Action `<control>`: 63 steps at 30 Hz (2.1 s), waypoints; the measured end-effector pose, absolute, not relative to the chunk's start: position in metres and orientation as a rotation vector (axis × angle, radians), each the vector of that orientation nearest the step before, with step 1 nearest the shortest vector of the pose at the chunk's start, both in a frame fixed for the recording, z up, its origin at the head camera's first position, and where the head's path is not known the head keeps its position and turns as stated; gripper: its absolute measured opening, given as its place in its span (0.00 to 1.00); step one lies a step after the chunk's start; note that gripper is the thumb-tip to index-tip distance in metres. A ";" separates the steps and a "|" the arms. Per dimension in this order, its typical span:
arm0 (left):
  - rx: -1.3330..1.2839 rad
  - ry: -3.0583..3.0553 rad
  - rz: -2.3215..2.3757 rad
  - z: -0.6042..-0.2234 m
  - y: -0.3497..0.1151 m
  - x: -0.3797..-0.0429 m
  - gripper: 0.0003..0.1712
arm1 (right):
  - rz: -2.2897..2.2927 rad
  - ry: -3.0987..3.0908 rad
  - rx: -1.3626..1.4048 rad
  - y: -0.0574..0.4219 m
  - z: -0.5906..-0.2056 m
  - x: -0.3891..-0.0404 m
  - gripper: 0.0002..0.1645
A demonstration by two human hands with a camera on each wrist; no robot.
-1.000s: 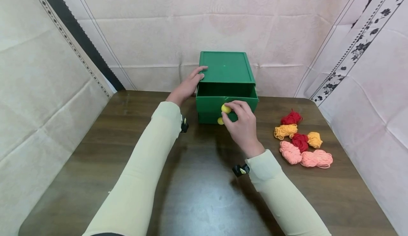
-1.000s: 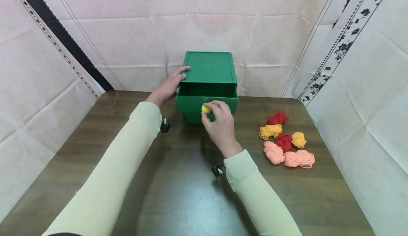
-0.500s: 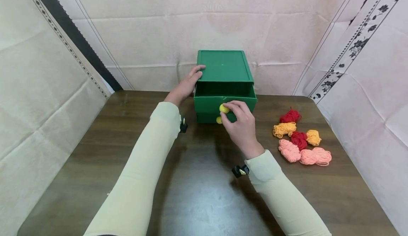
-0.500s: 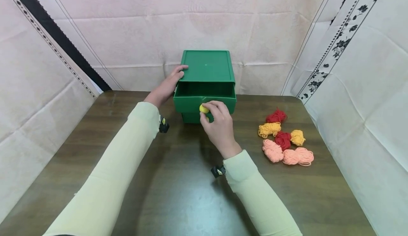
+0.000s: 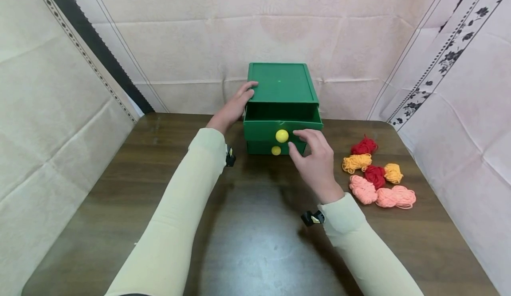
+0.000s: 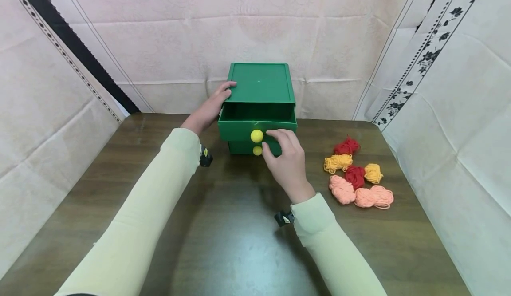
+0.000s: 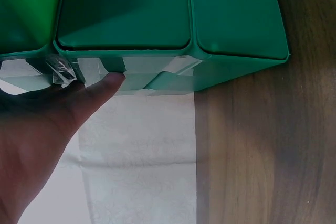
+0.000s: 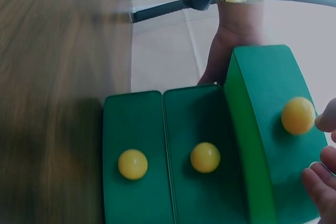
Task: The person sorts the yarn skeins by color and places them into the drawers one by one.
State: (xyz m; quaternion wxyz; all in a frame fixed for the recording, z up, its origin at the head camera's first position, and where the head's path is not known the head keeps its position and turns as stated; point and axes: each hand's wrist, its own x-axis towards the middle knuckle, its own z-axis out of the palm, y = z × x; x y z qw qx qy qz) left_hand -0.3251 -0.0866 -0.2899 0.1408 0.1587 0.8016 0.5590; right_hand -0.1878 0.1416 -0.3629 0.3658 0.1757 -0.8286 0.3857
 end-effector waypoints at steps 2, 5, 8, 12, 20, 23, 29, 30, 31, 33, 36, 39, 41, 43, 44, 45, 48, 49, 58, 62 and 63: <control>0.460 2.320 1.611 -0.290 -0.086 -0.325 0.27 | 0.991 -2.127 0.439 0.147 -0.364 -0.186 0.16; 0.462 2.323 1.609 -0.290 -0.086 -0.326 0.27 | 0.991 -2.123 0.422 0.156 -0.365 -0.185 0.15; 0.464 2.307 1.624 -0.291 -0.087 -0.327 0.27 | 0.982 -2.126 0.406 0.164 -0.368 -0.183 0.15; 0.426 2.276 1.649 -0.293 -0.091 -0.326 0.26 | 0.967 -2.143 0.383 0.172 -0.373 -0.182 0.16; 0.434 2.288 1.660 -0.292 -0.090 -0.326 0.26 | 0.935 -2.234 0.311 0.192 -0.380 -0.179 0.19; 0.420 2.290 1.660 -0.293 -0.088 -0.326 0.26 | 0.940 -2.308 0.295 0.200 -0.381 -0.178 0.21; 0.420 2.274 1.680 -0.294 -0.087 -0.326 0.26 | 0.945 -2.503 0.230 0.214 -0.383 -0.176 0.24; 0.421 2.273 1.681 -0.294 -0.087 -0.326 0.26 | 0.942 -2.531 0.220 0.216 -0.384 -0.176 0.24; 0.420 2.272 1.681 -0.293 -0.087 -0.326 0.26 | 0.942 -2.551 0.213 0.218 -0.385 -0.176 0.24; 0.424 2.277 1.675 -0.293 -0.086 -0.326 0.26 | 0.936 -2.583 0.196 0.222 -0.387 -0.176 0.24; 0.426 2.288 1.668 -0.293 -0.087 -0.326 0.26 | 0.923 -2.608 0.179 0.227 -0.389 -0.176 0.24; 0.432 2.300 1.658 -0.292 -0.087 -0.325 0.26 | 0.911 -2.621 0.169 0.231 -0.390 -0.175 0.24; 0.433 2.305 1.654 -0.291 -0.087 -0.324 0.26 | 0.902 -2.632 0.161 0.233 -0.391 -0.175 0.24; 0.434 2.303 1.655 -0.291 -0.087 -0.324 0.26 | 0.887 -2.647 0.151 0.236 -0.393 -0.174 0.24; 0.435 2.303 1.656 -0.291 -0.087 -0.324 0.26 | 0.879 -2.654 0.149 0.237 -0.393 -0.173 0.25; 0.433 2.301 1.658 -0.291 -0.087 -0.324 0.26 | 0.871 -2.661 0.148 0.239 -0.394 -0.173 0.25; 0.431 2.287 1.674 -0.291 -0.087 -0.325 0.26 | 0.843 -2.680 0.150 0.243 -0.395 -0.172 0.26; 0.431 2.285 1.679 -0.292 -0.087 -0.325 0.26 | 0.838 -2.681 0.152 0.244 -0.396 -0.172 0.26; 0.431 2.274 1.696 -0.291 -0.085 -0.323 0.26 | 0.799 -2.721 0.140 0.255 -0.399 -0.169 0.25; 0.432 2.294 1.678 -0.292 -0.085 -0.323 0.27 | 0.775 -2.771 0.118 0.259 -0.400 -0.168 0.24; 0.432 2.299 1.674 -0.292 -0.085 -0.323 0.26 | 0.770 -2.787 0.112 0.260 -0.400 -0.168 0.25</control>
